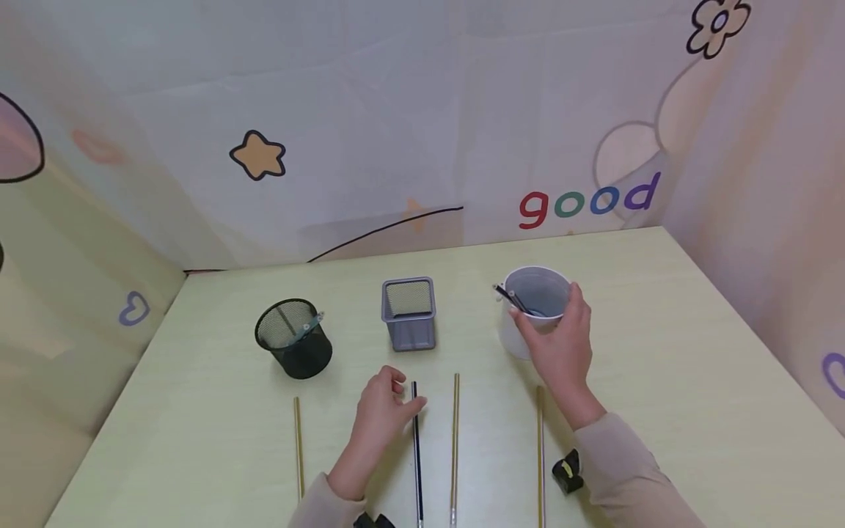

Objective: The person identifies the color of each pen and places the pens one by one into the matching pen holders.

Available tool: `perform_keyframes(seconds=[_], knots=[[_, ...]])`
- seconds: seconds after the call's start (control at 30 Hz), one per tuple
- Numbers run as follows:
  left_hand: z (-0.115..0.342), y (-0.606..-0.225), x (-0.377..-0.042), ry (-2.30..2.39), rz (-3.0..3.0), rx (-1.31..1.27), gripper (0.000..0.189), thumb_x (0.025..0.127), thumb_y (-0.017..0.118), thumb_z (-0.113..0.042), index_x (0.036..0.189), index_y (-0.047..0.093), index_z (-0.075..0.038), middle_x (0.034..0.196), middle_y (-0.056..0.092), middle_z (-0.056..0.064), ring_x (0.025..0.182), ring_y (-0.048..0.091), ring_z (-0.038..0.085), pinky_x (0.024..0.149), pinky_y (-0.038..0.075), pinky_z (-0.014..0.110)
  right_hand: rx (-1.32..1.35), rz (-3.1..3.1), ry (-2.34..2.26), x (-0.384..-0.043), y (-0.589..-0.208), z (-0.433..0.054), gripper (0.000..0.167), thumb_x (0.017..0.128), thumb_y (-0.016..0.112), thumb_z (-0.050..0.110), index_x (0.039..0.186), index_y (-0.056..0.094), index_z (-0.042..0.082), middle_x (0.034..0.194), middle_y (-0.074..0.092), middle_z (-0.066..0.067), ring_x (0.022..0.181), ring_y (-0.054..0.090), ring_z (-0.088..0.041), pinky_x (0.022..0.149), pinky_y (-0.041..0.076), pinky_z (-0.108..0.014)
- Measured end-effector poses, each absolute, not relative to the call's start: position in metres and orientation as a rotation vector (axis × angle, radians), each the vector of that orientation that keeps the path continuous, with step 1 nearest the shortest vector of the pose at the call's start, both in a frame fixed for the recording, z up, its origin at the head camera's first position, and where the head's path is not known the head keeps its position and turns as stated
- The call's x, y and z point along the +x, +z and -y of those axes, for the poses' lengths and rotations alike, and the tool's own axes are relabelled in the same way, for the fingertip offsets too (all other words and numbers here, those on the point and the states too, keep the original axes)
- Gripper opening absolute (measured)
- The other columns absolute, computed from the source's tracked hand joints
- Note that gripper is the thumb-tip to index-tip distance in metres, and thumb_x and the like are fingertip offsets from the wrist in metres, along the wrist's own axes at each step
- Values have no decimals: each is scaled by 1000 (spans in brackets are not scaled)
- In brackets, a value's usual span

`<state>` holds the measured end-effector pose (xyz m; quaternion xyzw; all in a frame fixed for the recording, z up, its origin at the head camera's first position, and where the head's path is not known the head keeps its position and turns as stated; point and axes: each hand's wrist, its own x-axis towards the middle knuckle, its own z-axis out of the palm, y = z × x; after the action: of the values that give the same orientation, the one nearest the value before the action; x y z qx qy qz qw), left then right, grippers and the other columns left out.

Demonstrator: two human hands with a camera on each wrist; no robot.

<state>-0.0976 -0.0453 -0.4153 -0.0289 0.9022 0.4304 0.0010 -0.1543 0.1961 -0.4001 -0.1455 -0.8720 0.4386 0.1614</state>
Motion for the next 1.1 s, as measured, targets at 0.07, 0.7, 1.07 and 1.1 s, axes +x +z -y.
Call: perform_keyframes(seconds=[0.07,0.7,1.07,1.1], knots=[[46,-416,-98,1348,-2808,-90,36,76,78,-14,100,55,1,88,56,11,76,53,22,62,45,33,-419,2489,1253,-154,-400,-197,95,85,68,42,152,10,9,149,25,-22,133,33,-40,104,34,-62],[44,-419,-101,1284,-2737,-48,36,70,76,-2,94,50,2,82,52,10,72,48,22,61,43,32,-413,2506,1250,-154,-398,-197,96,85,67,43,153,8,10,150,24,-22,133,33,-40,103,34,-63],[45,-418,-98,1262,-2748,-19,27,70,72,3,89,52,3,78,51,9,70,46,20,58,41,29,-411,2506,1241,-152,-400,-197,95,85,67,42,152,8,9,150,25,-22,132,34,-41,102,35,-63],[45,-418,-98,1262,-2753,-17,26,69,71,3,87,52,3,77,50,9,69,45,19,57,40,28,-408,2504,1242,-152,-400,-197,95,85,67,42,152,9,9,149,25,-22,132,34,-41,102,35,-63]])
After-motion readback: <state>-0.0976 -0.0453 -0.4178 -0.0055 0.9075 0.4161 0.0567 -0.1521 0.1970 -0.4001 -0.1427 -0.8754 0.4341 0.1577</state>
